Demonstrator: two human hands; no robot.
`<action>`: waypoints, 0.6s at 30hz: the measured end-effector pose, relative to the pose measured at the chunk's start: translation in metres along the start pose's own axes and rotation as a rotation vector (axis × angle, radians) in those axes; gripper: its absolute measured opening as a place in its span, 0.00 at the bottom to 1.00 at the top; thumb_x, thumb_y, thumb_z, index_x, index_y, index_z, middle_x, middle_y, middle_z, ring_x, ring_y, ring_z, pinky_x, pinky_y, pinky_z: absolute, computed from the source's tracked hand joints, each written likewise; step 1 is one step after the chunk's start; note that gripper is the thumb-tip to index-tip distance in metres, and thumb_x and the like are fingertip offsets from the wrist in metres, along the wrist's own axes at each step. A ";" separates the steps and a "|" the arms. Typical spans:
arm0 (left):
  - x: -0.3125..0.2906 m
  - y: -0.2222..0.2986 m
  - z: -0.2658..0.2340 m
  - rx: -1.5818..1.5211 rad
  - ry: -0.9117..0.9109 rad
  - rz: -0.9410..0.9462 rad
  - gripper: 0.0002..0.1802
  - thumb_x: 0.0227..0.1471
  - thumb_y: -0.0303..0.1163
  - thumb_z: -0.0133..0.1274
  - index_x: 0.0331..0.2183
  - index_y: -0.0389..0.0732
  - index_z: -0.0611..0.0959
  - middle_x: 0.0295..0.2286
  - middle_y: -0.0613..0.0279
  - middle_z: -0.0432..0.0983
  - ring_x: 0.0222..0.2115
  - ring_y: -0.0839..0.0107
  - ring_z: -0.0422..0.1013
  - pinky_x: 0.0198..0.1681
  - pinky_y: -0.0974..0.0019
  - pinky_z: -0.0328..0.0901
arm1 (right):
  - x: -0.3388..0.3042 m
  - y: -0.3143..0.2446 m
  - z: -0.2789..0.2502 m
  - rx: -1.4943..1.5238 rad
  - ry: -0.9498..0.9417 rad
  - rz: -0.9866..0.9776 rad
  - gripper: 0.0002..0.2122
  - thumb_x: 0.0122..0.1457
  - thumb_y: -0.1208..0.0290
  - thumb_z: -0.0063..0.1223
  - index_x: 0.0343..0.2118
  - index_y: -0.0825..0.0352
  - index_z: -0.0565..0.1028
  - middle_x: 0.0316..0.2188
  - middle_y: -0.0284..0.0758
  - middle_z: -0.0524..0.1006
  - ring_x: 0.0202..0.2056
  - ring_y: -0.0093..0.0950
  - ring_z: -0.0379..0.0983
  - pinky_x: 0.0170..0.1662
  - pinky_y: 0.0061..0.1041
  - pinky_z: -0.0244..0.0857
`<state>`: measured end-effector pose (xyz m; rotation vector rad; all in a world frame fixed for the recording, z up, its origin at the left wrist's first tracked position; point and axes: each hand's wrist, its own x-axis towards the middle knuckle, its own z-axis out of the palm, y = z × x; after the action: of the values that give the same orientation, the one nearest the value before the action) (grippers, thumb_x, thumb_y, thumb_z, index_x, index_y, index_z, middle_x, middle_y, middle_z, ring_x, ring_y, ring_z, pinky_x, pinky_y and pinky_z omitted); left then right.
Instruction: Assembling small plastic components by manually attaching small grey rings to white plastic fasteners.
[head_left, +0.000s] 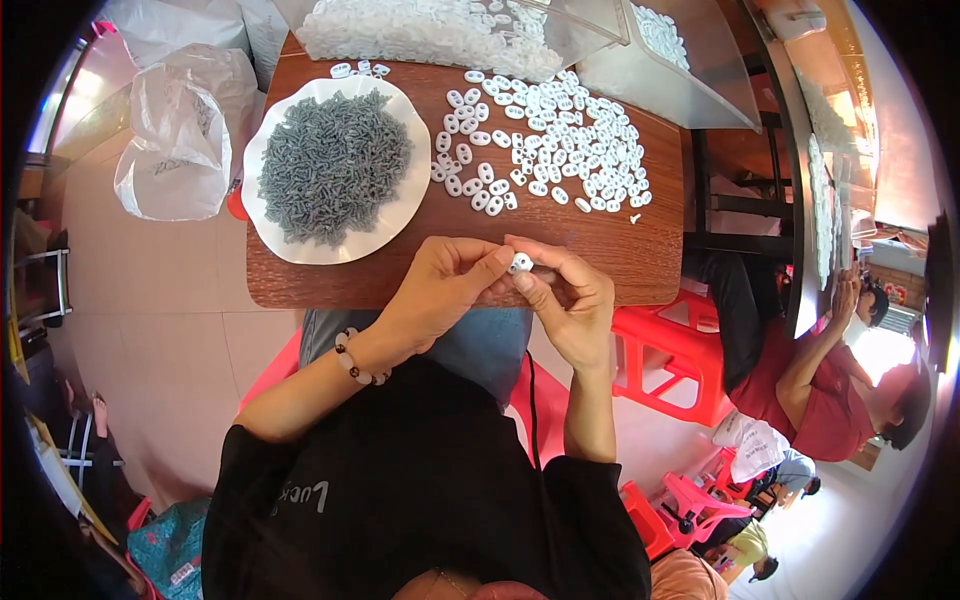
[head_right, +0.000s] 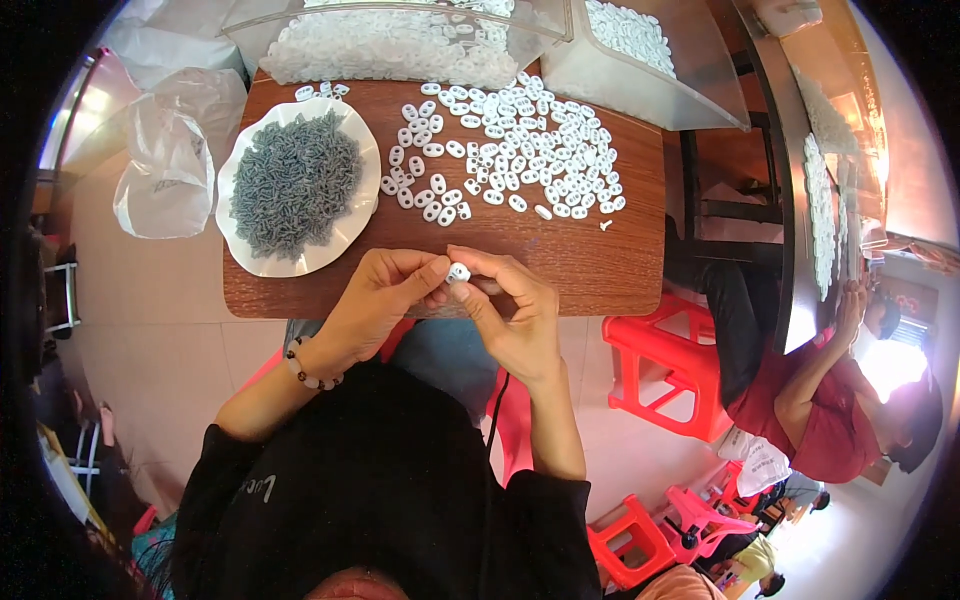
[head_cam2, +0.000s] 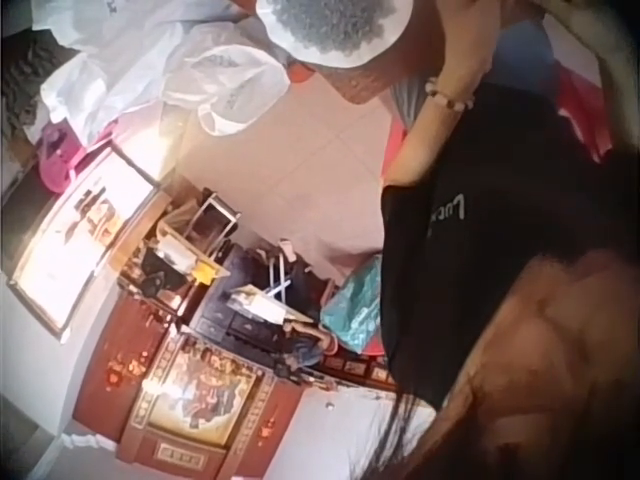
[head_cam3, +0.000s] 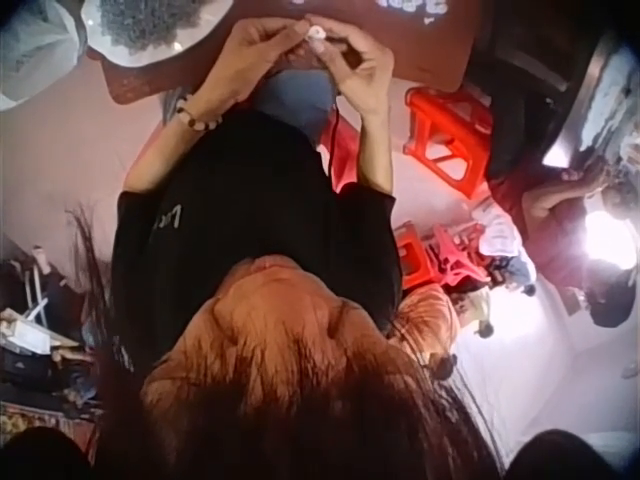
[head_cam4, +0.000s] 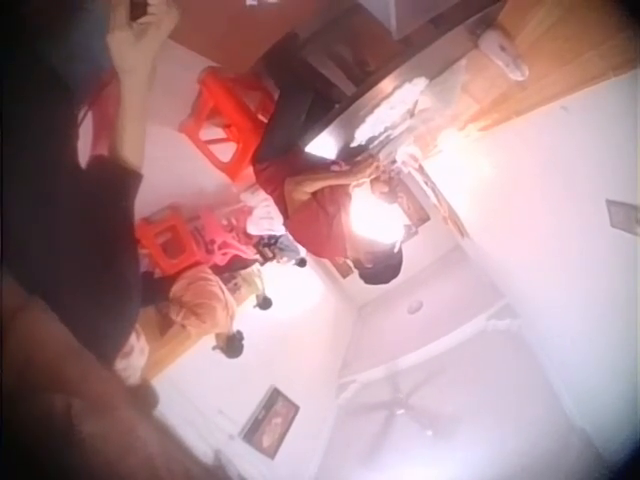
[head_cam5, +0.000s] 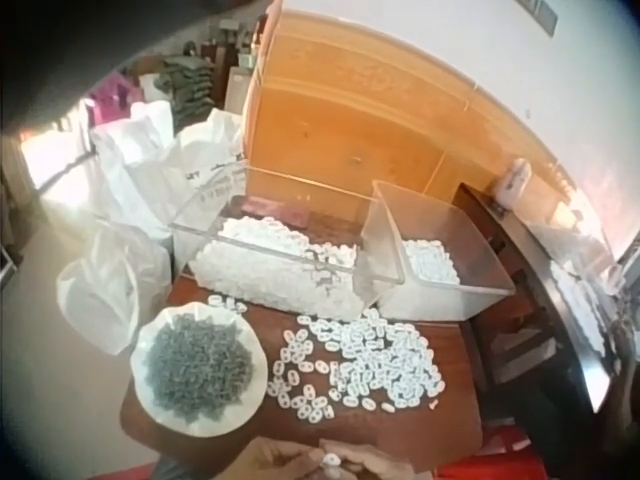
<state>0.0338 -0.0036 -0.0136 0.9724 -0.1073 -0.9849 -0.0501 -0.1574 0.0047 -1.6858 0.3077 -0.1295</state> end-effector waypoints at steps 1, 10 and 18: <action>0.001 -0.001 -0.002 0.047 0.004 0.015 0.15 0.59 0.38 0.52 0.30 0.35 0.83 0.22 0.71 0.74 0.24 0.85 0.66 0.30 0.79 0.61 | 0.001 -0.001 0.000 -0.027 -0.008 -0.031 0.14 0.54 0.83 0.57 0.45 0.68 0.77 0.38 0.37 0.78 0.36 0.21 0.76 0.38 0.18 0.70; 0.006 0.011 -0.006 0.387 0.012 0.119 0.15 0.59 0.37 0.52 0.32 0.33 0.83 0.21 0.71 0.75 0.23 0.87 0.65 0.26 0.79 0.60 | 0.001 -0.009 0.010 0.059 0.063 -0.048 0.15 0.52 0.85 0.57 0.44 0.69 0.78 0.35 0.35 0.78 0.34 0.20 0.76 0.37 0.16 0.69; 0.010 0.023 -0.007 0.433 0.011 0.124 0.15 0.57 0.36 0.54 0.32 0.32 0.84 0.21 0.70 0.76 0.23 0.87 0.65 0.25 0.79 0.60 | 0.003 -0.005 0.017 -0.050 0.163 -0.182 0.13 0.49 0.85 0.61 0.40 0.71 0.78 0.35 0.37 0.79 0.35 0.22 0.76 0.38 0.18 0.70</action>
<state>0.0583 -0.0023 -0.0048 1.3497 -0.3790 -0.8573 -0.0422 -0.1416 0.0072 -1.7545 0.2801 -0.3987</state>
